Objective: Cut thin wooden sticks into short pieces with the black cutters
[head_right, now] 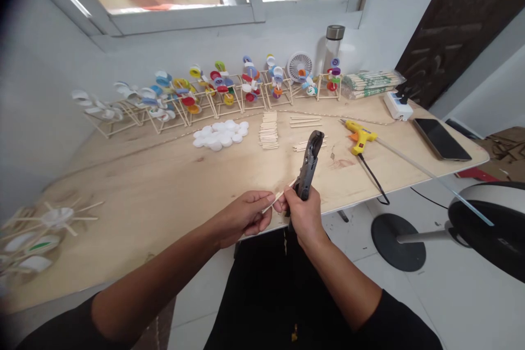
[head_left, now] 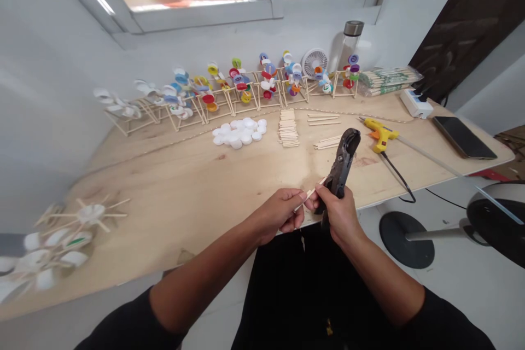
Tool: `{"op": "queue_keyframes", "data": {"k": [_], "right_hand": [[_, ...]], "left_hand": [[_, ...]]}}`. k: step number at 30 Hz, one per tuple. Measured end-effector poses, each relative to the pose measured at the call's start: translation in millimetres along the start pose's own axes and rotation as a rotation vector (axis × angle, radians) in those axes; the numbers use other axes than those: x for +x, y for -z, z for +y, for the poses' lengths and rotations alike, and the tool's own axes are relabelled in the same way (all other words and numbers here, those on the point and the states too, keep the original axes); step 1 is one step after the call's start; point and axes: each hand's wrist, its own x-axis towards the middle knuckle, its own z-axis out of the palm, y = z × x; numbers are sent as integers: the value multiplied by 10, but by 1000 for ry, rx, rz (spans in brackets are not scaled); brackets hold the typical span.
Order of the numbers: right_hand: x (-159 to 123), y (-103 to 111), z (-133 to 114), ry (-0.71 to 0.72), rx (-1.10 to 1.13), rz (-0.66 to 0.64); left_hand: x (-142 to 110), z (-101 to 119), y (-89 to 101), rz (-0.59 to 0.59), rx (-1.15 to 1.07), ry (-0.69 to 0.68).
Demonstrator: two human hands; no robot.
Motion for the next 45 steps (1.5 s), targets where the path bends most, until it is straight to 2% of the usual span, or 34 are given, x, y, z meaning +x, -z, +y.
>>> {"op": "queue_keyframes", "data": {"k": [11,27,32,36,40,45], "right_hand": [[9,33,-25,-19,11,12],[7,46,-30,-25,40,56],[12,35,-14,-31,42,51],[-26,54,-79,-32,43,-8],[-151,201,-163,-56,-2,-119],[-394,444,-167,-130,-278,-261]], "left_hand": [[35,15,93,-159,-51,6],[61,22,103,-197,-18,36],[58,10,61,-142,10,26],[35,8,31,-74,64,-50],[-15,64,72,13,168,-146],[-102,126,153,86,316,-235]]}}
